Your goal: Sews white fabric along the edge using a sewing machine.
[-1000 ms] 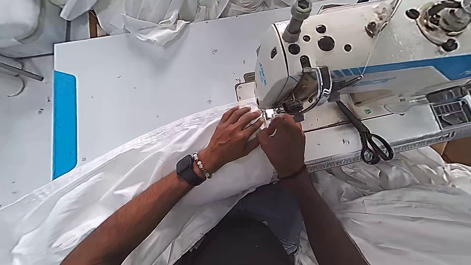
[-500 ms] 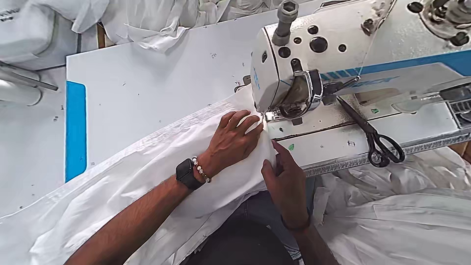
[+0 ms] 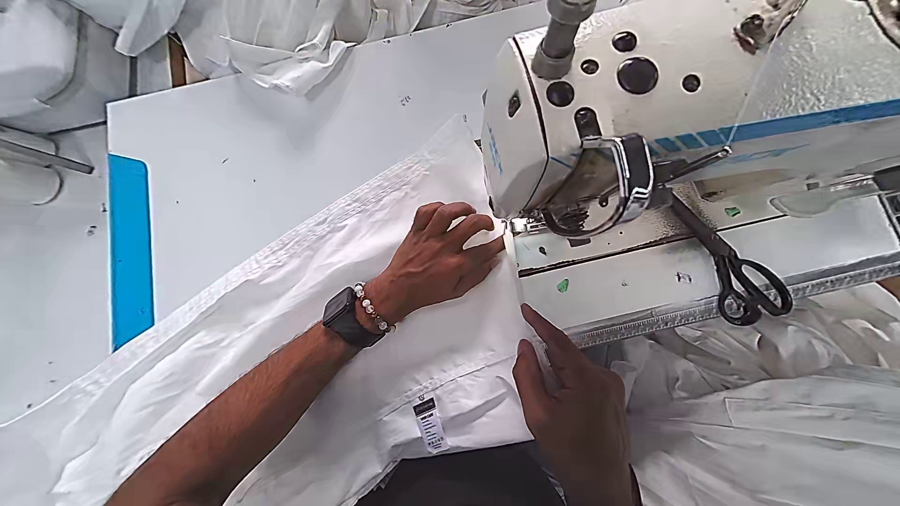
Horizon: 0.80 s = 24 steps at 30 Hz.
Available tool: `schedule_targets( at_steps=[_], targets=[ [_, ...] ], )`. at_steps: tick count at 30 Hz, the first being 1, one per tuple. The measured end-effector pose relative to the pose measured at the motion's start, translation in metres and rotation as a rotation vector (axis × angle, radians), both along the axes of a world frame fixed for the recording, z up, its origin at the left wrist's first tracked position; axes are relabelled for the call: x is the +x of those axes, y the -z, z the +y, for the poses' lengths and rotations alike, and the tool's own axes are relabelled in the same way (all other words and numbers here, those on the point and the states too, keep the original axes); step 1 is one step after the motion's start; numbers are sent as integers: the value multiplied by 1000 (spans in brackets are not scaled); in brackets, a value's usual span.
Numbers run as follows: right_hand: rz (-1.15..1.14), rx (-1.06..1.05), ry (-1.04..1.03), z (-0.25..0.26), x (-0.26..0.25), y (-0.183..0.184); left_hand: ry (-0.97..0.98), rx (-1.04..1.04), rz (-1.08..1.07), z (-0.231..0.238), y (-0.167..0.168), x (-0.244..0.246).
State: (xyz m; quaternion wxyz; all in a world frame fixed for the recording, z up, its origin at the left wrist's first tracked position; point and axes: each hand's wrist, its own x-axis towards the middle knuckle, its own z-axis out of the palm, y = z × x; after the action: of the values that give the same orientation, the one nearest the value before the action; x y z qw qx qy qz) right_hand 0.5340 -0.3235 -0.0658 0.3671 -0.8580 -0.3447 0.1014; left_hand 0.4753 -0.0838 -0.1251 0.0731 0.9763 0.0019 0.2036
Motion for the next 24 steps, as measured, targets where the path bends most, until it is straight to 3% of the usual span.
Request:
schedule_targets(
  at_steps=[7,10,12,14,16,20,22,24],
  targets=[
    [-212,-190,-145,22,30,-37,193,71,-115,27,-2,15],
    [-215,-249,-187,51,53,-24,161,60,-28,15,-11,12],
    [-182,-383,-178,72,70,3,-1,-156,78,-13,-12,1],
    [-238,-375,-125,74,75,24,-164,-420,125,-35,-7,-10],
    [-252,-336,-103,51,71,28,-185,-427,116,-38,2,-19],
    [13,-134,-273,-28,61,33,-58,-203,117,-34,8,-23],
    [-74,-114,-396,-51,39,35,-24,-177,105,-36,9,-22],
    [-204,-239,-538,-56,5,39,-1,-172,88,-36,7,-22]
  ],
)
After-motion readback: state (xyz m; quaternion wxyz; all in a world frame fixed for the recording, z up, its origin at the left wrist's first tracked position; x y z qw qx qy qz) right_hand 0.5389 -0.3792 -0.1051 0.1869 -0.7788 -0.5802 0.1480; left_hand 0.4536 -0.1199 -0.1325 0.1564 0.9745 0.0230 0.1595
